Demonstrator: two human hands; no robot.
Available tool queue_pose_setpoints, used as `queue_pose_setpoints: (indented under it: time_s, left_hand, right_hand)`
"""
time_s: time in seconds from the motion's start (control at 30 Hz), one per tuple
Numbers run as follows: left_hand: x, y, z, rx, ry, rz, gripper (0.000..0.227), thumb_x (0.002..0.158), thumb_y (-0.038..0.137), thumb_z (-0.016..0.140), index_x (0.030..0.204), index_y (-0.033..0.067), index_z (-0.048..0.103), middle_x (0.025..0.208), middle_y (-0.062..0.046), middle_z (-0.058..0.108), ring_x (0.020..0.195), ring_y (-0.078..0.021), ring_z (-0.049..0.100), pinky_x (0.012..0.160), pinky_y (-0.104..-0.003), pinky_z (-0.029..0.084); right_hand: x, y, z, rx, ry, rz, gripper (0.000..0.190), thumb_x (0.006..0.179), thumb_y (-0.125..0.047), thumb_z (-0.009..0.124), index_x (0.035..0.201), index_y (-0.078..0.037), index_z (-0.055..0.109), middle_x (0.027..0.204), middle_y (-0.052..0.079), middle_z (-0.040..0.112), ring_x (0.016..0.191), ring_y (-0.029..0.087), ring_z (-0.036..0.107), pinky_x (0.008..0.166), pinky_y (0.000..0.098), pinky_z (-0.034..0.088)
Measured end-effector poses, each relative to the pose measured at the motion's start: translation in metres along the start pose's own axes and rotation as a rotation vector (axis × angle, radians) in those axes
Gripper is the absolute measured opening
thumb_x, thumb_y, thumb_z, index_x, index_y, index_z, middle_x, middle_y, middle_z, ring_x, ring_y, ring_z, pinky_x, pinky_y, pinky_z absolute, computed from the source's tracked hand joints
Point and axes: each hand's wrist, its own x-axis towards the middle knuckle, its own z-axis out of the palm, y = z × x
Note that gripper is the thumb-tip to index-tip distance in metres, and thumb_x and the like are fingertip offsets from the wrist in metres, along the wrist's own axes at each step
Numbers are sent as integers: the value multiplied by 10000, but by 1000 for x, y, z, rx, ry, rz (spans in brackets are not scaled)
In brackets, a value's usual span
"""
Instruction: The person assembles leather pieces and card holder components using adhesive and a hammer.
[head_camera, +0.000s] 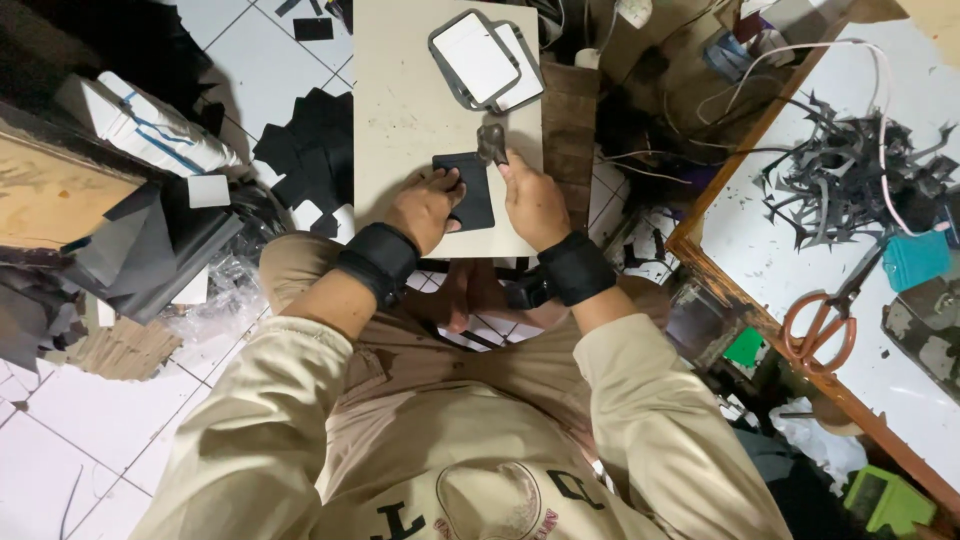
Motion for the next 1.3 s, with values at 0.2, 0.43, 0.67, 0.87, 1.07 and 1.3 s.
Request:
queue_pose_setpoints:
  time_s: [0.2,0.43,0.67,0.87,1.07,1.3]
  left_hand:
    - [-2,2,-5,-39,4,-27,630,853,306,752,1409,75,567,1562,-130,466,1433,-310,422,1193,-458,282]
    - [-3,2,-9,-79,-29,-52,642,878,300,719,1451,91,520,1591,-139,401,1454,-318,355,1194,-458,232]
    - [-5,0,-3,-84,-37,-49,634,919,304,702,1486,98,510,1619,-127,385,1492,-318,342,1225,-470,239]
    - [-9,-4,6,-114,31,-24,624,929,305,693,1485,87,513,1616,-135,379,1490,-326,332,1211,-500,232]
    - [-20,2,-17,-146,-26,-89,626,954,335,658,1522,143,479,1674,-122,289,1553,-327,232,1246,-515,176]
    - [-22,-17,-16,-62,-192,-257,746,1054,460,341,1646,161,1,1730,-26,-37,1582,-315,-58,1263,-468,10]
  right_hand:
    - [-21,-3,-2,38,-1,26,351,1083,-206,520,1352,4,600,903,283,688,815,466,671,659,529,509]
    - [-38,-13,-18,22,-42,15,353,1090,-220,522,1364,-11,597,927,264,701,837,444,688,691,511,524]
    - [-59,-20,-32,-15,-110,84,339,1104,-267,511,1378,-84,592,975,248,710,874,441,688,715,506,531]
    - [-79,-23,-35,12,-119,95,365,1104,-269,484,1410,-86,560,1019,244,711,908,443,686,733,500,532]
    - [-87,-25,-29,40,-107,51,351,1122,-273,481,1403,-75,551,1080,247,710,958,445,683,762,493,537]
    - [-76,-52,-37,10,-186,19,345,1096,-253,510,1386,-84,588,1053,221,723,902,424,699,724,480,537]
